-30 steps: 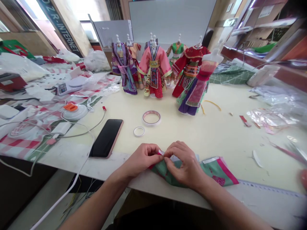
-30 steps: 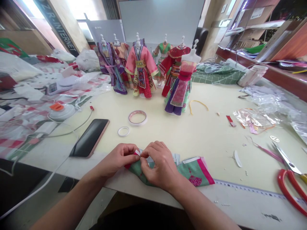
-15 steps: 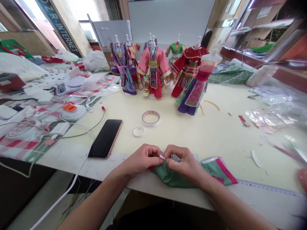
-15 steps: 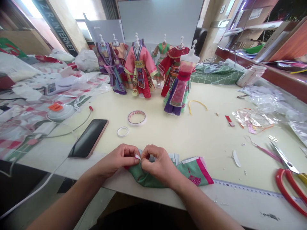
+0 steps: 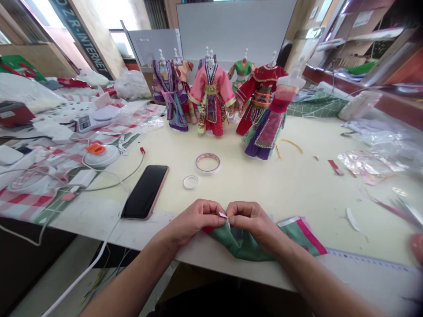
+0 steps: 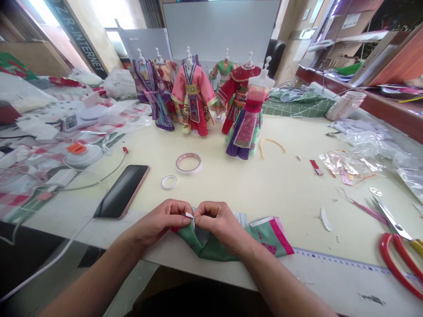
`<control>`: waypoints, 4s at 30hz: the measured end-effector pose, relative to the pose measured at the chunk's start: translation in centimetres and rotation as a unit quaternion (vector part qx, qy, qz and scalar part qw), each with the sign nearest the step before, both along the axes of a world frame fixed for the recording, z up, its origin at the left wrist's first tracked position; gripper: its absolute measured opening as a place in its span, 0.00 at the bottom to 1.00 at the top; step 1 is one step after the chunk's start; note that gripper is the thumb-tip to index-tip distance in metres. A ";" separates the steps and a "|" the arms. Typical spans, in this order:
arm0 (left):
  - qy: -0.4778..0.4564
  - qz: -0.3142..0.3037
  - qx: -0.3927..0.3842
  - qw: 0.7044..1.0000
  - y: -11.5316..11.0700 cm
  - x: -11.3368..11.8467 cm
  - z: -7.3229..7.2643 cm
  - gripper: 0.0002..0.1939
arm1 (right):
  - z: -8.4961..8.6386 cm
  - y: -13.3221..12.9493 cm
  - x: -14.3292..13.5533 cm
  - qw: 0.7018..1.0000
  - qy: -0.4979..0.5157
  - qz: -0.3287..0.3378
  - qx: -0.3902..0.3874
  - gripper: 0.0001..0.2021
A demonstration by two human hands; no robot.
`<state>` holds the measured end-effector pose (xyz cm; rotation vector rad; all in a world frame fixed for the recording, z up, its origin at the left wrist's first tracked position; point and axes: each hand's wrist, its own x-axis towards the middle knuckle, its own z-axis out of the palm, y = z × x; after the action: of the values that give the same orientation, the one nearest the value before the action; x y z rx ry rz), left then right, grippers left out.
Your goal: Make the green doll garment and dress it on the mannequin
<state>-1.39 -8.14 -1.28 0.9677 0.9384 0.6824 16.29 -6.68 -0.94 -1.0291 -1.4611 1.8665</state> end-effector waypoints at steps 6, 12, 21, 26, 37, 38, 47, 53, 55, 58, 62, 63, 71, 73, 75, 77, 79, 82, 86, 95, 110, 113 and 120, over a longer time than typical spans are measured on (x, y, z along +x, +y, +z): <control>0.011 0.006 0.016 1.000 0.0 0.0 0.1 0.06 | -0.1 0.0 0.1 1.000 0.008 0.002 -0.010 0.05; 0.019 0.009 0.019 1.000 0.0 0.2 -0.1 0.09 | 0.1 0.0 0.0 1.000 0.019 0.002 -0.014 0.05; 0.079 0.014 0.087 0.993 -0.1 0.3 0.0 0.15 | 0.3 -0.2 -0.2 0.975 -0.093 -0.039 0.197 0.05; 0.089 0.000 0.106 0.990 -0.2 0.4 0.0 0.14 | 0.2 -0.4 -0.4 0.958 -0.117 -0.063 0.253 0.05; 0.085 -0.008 0.099 0.991 -0.2 0.3 -0.1 0.13 | -0.1 -0.6 -0.3 0.935 -0.140 -0.070 0.319 0.04; 0.087 -0.007 0.100 0.991 -0.2 0.3 0.0 0.13 | -0.2 -0.6 -0.3 0.927 -0.141 -0.073 0.341 0.04; 0.094 -0.020 0.107 0.990 -0.1 0.2 0.0 0.11 | -0.6 -0.4 -0.1 0.915 -0.135 -0.053 0.376 0.05; 0.105 -0.014 0.109 0.988 -0.2 0.2 0.0 0.11 | -0.7 -0.4 -0.1 0.899 -0.143 -0.066 0.408 0.06; 0.104 -0.014 0.109 0.989 -0.2 0.2 0.1 0.12 | -0.7 -0.4 -0.1 0.894 -0.144 -0.067 0.418 0.06; 0.106 -0.013 0.113 0.988 0.0 0.3 0.2 0.14 | -0.6 -0.4 -0.1 0.891 -0.148 -0.061 0.425 0.05; 0.117 -0.027 0.125 0.985 0.0 0.2 0.2 0.14 | -0.6 -0.4 -0.1 0.890 -0.152 -0.056 0.427 0.05; 0.121 -0.032 0.129 0.984 0.0 0.2 0.2 0.14 | -0.6 -0.4 -0.1 0.889 -0.152 -0.055 0.429 0.05; 0.141 -0.038 0.139 0.979 -0.1 0.2 0.1 0.12 | -0.7 -0.5 -0.2 0.872 -0.174 -0.051 0.455 0.07; 0.141 -0.037 0.140 0.979 -0.1 0.2 0.1 0.12 | -0.7 -0.5 -0.3 0.864 -0.178 -0.056 0.467 0.07; 0.142 -0.037 0.141 0.979 -0.1 0.3 0.1 0.13 | -0.7 -0.5 -0.5 0.863 -0.177 -0.061 0.469 0.07; 0.138 -0.038 0.139 0.980 -0.1 0.3 0.1 0.13 | -0.8 -0.5 -0.6 0.868 -0.173 -0.067 0.461 0.08; 0.130 -0.038 0.131 0.982 -0.2 0.3 0.2 0.12 | -0.8 -0.5 -0.7 0.877 -0.164 -0.071 0.446 0.08; 0.113 -0.032 0.110 0.987 -0.3 0.4 0.4 0.12 | -0.7 -0.6 -0.7 0.897 -0.147 -0.079 0.410 0.07; 0.090 -0.025 0.092 0.991 -0.4 0.4 0.3 0.12 | -0.3 -0.6 -0.7 0.931 -0.131 -0.083 0.332 0.06; 0.067 -0.009 0.062 0.996 -0.3 0.2 -0.1 0.10 | -0.2 -0.1 -0.2 0.971 -0.077 -0.067 0.218 0.05; 0.082 0.029 0.084 0.993 -0.5 0.1 -0.2 0.10 | 0.0 0.0 -0.2 0.991 -0.045 -0.066 0.109 0.05; 0.074 0.035 0.086 0.993 -0.4 0.2 -0.3 0.10 | 0.0 0.0 -0.2 0.990 -0.044 -0.071 0.112 0.05; 0.084 0.059 0.103 0.989 -0.5 0.2 -0.2 0.10 | 0.4 -0.1 -0.1 0.981 -0.061 -0.066 0.169 0.08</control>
<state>-1.17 -8.66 -1.44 1.1720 1.0955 0.8191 16.23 -6.79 -0.50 -1.0571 -1.6662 1.4214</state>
